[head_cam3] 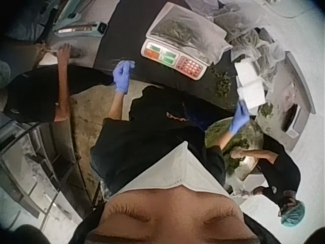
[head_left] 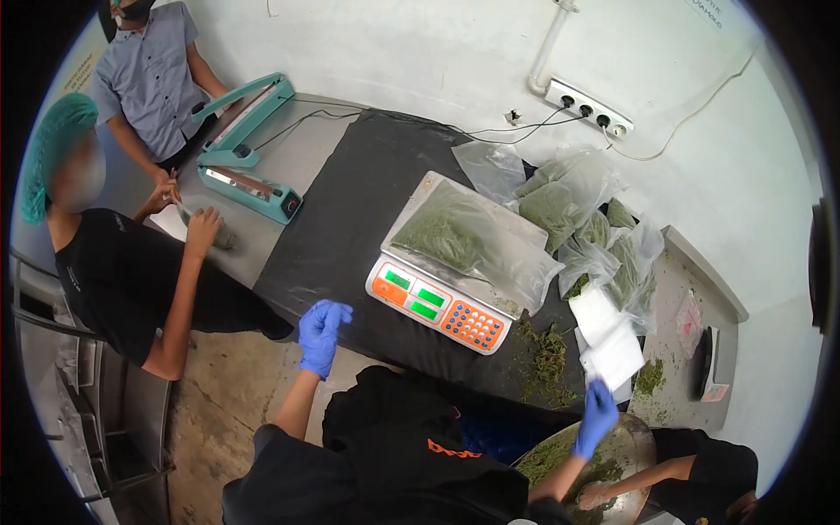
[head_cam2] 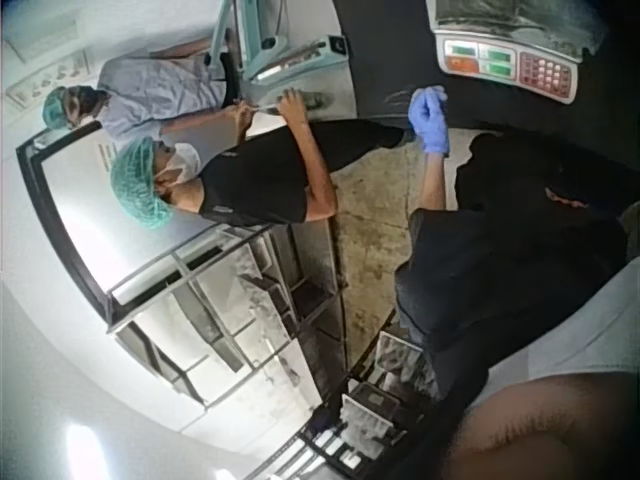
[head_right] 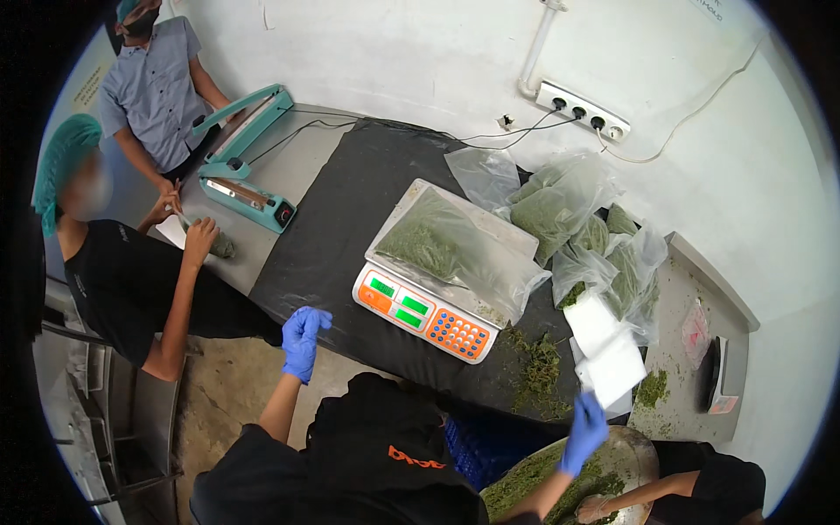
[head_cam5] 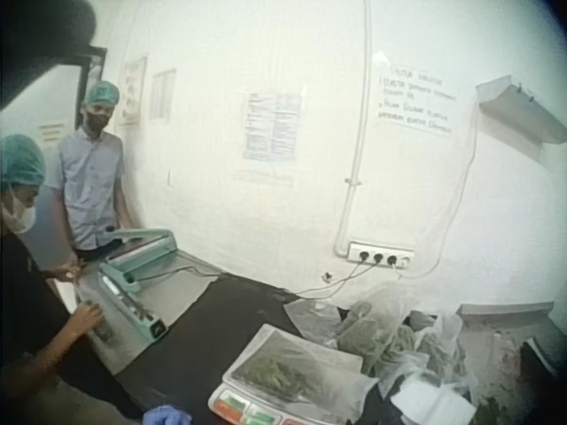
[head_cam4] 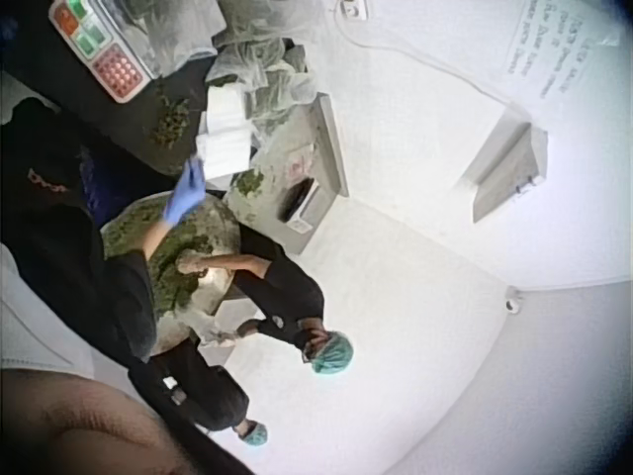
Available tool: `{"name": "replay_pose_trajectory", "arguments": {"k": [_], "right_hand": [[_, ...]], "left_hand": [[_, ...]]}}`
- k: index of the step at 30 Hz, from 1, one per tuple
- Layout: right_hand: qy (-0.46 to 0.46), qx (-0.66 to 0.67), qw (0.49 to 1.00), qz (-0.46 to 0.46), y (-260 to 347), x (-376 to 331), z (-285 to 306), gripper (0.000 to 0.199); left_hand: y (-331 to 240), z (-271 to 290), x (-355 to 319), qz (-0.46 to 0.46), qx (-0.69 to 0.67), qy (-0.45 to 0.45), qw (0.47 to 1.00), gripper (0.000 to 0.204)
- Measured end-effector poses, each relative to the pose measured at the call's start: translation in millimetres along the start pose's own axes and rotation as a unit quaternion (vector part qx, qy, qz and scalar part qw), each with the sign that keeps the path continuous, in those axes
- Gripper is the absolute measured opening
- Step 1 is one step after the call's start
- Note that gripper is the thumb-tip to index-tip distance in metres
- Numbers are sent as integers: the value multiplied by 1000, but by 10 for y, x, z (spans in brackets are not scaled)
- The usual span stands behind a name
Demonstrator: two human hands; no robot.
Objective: The person scoops green dried herbs from a large metal tray into clear plastic bags using a metal scoop. They weigh the filled bags on a digital scale and place them on the table. Other workers in the background are also packaging and sealing similar bags.
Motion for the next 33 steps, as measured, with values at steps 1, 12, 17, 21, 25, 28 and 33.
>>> {"name": "replay_pose_trajectory", "arguments": {"k": [1,12,17,21,25,28,33], "right_hand": [[-30,-32,999,-10,-135,-274,315,17],[-23,-639,742,-200,-2079,-4191,1349,69],[-217,-308,740,-558,-1631,-4475,1422,31],[-355,-281,768,-454,-1335,-4722,1341,15],[-318,-319,680,-579,-985,-4285,1469,17],[-378,-321,690,-526,-1181,-4600,1416,17],[-413,-197,667,-588,-963,-4055,1326,17]], "left_hand": [[-103,-100,87,-30,4,9,1000,14],[-1364,-2815,304,-515,357,234,744,49],[-1068,-2959,1558,-425,293,123,847,21],[-1591,-2300,2738,-277,186,-95,938,28],[-1866,-2021,3552,-197,128,-138,962,32],[-1506,-2367,4278,-233,189,-125,946,33],[-503,-2568,5216,-168,345,-116,916,38]]}}
Point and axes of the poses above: each hand's wrist, its own x-axis towards the middle knuckle, its own z-axis out of the back of the hand, y = z × x, the point moved 6 cm from there along x, towards the middle knuckle, and after that the axes turned 4 degrees about z, right-handed, at the moved point
